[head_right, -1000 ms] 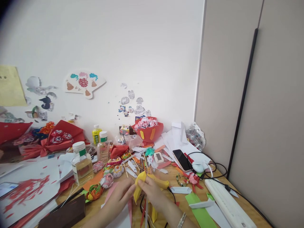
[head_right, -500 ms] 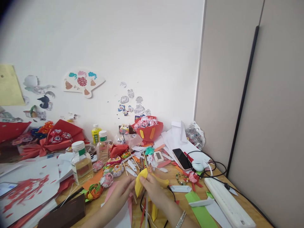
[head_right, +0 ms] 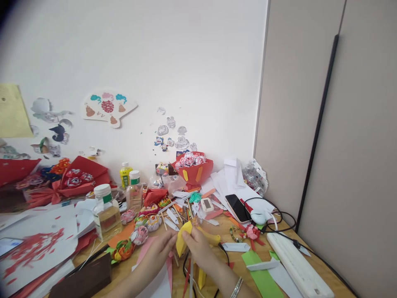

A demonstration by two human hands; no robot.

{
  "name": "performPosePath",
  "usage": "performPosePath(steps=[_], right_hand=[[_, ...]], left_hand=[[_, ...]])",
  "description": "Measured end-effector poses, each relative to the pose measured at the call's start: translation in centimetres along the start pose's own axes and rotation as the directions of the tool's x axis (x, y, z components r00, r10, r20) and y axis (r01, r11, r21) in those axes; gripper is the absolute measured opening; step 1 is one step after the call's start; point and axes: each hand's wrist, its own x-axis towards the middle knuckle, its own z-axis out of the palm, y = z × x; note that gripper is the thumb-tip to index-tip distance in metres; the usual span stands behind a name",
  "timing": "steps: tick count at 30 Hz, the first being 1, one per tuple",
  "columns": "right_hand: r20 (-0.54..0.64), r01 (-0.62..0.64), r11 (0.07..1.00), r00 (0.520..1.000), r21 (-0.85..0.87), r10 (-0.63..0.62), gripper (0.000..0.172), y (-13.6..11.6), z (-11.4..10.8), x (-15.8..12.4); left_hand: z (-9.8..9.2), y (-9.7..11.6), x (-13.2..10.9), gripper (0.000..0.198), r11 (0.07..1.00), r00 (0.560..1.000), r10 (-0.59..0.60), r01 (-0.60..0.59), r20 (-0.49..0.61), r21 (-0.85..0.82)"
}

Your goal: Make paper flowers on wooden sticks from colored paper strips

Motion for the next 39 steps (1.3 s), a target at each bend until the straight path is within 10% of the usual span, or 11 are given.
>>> performPosePath(steps=[8,21,39], right_hand=[[-0.011,0.034,0.998,0.999,-0.044,-0.034,0.037,0.5,0.0,0.2],[0.024,0.042,0.994,0.999,-0.101,-0.04,0.037,0.6,0.3,0.0],[0.023,0.056,0.993,0.998,-0.103,-0.054,0.038,-0.1,0.6,-0.3]], left_hand=[[0.5,-1.0,0.3,0.034,1.0,1.0,-0.003,0.002,-0.028,-0.03],[-0.7,-0.7,-0.1,0.032,0.9,0.957,0.237,-0.15,-0.168,0.41],[-0.5,-1.7,0.2,0.027,0.676,0.868,0.494,-0.414,0.041,0.609]])
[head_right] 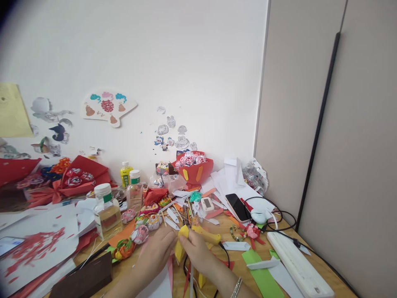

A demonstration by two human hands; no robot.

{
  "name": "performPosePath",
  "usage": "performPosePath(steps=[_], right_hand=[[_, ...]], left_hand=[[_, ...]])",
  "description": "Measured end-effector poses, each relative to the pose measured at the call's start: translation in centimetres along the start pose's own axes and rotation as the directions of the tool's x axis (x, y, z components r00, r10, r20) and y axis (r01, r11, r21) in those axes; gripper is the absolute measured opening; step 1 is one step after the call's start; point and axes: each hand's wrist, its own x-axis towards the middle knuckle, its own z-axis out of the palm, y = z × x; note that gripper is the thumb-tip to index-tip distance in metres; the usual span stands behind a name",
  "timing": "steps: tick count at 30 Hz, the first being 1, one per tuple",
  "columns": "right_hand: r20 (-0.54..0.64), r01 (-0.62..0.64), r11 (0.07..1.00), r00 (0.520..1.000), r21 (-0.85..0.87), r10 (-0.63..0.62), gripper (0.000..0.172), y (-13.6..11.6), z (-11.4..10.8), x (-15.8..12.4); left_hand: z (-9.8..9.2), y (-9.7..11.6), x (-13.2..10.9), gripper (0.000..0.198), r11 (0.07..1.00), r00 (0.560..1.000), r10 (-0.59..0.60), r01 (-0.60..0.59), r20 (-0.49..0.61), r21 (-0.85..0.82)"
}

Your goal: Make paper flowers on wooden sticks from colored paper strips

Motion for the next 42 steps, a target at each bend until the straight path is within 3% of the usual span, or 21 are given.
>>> performPosePath(steps=[5,12,18,20,23,25,32,38,42], right_hand=[[0.036,-0.026,0.999,0.999,0.044,0.024,0.037,-0.1,-0.2,-0.1],[0.037,-0.045,0.994,0.998,0.102,0.041,0.033,0.2,-0.4,0.0],[0.038,-0.075,0.991,0.997,0.113,0.071,0.036,0.5,-0.6,0.0],[0.039,-0.068,0.991,0.997,0.118,0.064,0.035,0.7,-0.6,0.1],[0.045,-0.064,0.988,0.997,0.138,0.058,0.033,0.9,-0.6,0.3],[0.04,-0.054,0.989,0.998,0.139,0.049,0.032,1.0,-0.6,0.4],[0.0,-0.04,0.993,0.999,0.107,0.04,0.034,0.4,-0.7,0.3],[-0.092,0.014,0.999,0.996,0.04,-0.011,0.037,0.1,-0.5,0.1],[-0.101,0.062,0.998,0.993,0.008,-0.061,0.034,-0.2,-0.4,0.1]], left_hand=[[-0.4,0.4,0.0,0.028,0.998,0.998,-0.049,0.048,-0.027,-0.046],[-0.6,0.2,-0.1,0.029,0.915,0.952,-0.303,0.277,-0.044,-0.293],[-1.0,0.3,0.6,0.034,0.625,0.845,-0.534,0.417,0.028,-0.659],[-1.3,0.4,1.0,0.035,0.518,0.834,-0.547,0.404,0.072,-0.754],[-1.5,0.5,1.4,0.037,0.294,0.823,-0.514,0.432,0.239,-0.853],[-1.3,0.5,1.4,0.038,0.211,0.806,-0.501,0.467,0.316,-0.859],[-0.4,0.4,1.1,0.043,0.322,0.811,-0.463,0.529,0.357,-0.785],[-0.3,0.1,1.3,0.043,0.319,0.762,-0.485,0.611,0.43,-0.724],[-0.1,0.1,1.1,0.043,0.371,0.782,-0.452,0.603,0.43,-0.706]])
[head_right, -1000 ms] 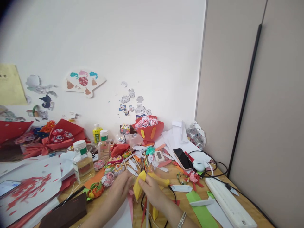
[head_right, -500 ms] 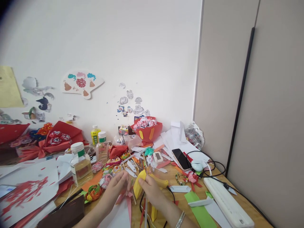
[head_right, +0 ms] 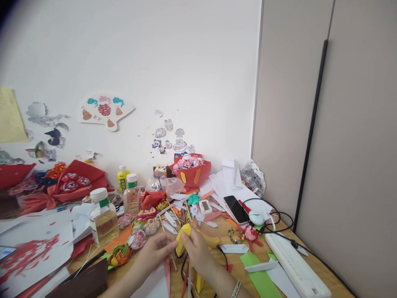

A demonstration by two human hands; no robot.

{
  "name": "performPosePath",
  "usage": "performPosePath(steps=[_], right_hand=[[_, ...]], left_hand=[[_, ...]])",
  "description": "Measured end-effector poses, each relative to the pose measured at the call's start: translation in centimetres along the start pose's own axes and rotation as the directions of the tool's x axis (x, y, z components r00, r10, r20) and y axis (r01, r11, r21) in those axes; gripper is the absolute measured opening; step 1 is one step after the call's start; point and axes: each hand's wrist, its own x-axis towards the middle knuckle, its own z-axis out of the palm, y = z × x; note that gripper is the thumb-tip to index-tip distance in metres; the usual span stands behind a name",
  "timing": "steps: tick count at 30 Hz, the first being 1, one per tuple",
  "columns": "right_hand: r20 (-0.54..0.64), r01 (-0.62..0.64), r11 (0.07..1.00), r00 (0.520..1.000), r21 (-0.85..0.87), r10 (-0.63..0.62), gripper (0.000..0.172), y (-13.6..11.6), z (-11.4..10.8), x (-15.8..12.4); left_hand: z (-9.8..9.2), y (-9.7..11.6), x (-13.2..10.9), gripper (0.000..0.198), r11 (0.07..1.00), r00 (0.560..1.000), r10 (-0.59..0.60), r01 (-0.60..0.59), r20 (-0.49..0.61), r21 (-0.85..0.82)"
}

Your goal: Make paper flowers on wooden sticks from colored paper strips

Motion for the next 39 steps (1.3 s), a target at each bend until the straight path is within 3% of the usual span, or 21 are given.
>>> performPosePath(steps=[10,21,29,34,36,39], right_hand=[[-0.007,0.081,0.987,0.997,-0.137,-0.083,0.031,0.3,0.0,0.0],[-0.028,0.01,0.998,1.0,-0.069,-0.012,0.036,0.3,-0.1,0.0],[-0.074,0.018,0.999,0.997,-0.039,-0.021,0.038,0.2,-0.1,0.1],[-0.108,0.005,1.0,0.994,-0.021,-0.007,0.035,1.0,-0.5,0.5],[-0.088,-0.005,1.0,0.996,-0.014,0.004,0.034,1.3,-0.6,0.5],[0.018,-0.033,0.999,0.999,-0.01,0.034,0.033,1.6,-0.5,0.3]], left_hand=[[0.1,0.9,-0.4,0.045,0.996,0.997,-0.005,-0.002,0.072,0.094],[0.3,0.5,-0.4,0.043,0.999,0.991,-0.033,0.031,0.133,0.017],[0.0,0.5,-0.5,0.042,0.978,0.997,0.069,-0.073,0.028,0.197],[-0.7,0.8,-0.7,0.04,0.975,0.977,0.148,-0.119,-0.153,0.186],[-0.9,0.9,-0.8,0.04,0.963,0.966,0.185,-0.142,-0.179,0.228],[-0.8,0.8,-0.9,0.038,0.953,0.979,0.158,-0.116,-0.129,0.28]])
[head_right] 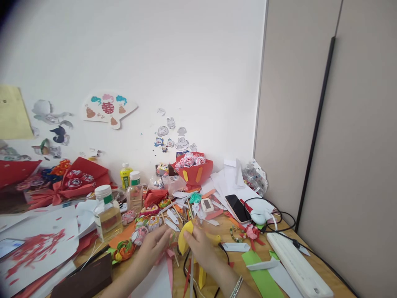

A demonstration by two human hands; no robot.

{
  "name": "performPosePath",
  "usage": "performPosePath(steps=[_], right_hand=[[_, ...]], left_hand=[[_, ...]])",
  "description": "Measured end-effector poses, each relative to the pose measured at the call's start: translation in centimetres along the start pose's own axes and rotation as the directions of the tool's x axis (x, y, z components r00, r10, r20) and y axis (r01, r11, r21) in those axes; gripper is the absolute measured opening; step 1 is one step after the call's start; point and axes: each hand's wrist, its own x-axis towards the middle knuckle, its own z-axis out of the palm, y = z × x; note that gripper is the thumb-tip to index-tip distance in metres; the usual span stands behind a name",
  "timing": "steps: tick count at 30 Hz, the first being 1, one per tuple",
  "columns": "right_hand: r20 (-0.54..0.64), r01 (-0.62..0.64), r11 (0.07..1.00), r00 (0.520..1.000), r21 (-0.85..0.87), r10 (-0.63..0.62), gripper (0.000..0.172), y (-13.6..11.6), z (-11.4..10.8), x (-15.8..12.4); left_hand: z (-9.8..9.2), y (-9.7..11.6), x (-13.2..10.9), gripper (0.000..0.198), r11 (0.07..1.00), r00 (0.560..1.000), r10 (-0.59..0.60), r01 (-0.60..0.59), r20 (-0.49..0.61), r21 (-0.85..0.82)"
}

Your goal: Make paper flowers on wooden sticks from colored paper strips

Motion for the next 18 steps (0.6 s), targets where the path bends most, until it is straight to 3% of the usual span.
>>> performPosePath(steps=[5,9,18], right_hand=[[0.083,0.034,0.997,0.996,-0.066,-0.029,0.031,-0.6,0.4,-0.4],[0.069,0.048,0.993,0.997,-0.112,-0.041,0.029,-0.8,0.5,-0.5],[0.092,0.094,0.973,0.993,-0.21,-0.076,0.028,-0.7,0.9,-0.6]], left_hand=[[0.5,0.3,-0.3,0.028,0.968,0.99,0.117,-0.13,0.075,0.212],[0.5,0.3,-0.5,0.028,0.846,0.961,0.259,-0.276,0.101,0.457],[0.9,-1.8,-0.2,0.025,0.469,0.802,0.556,-0.518,0.217,0.715]])
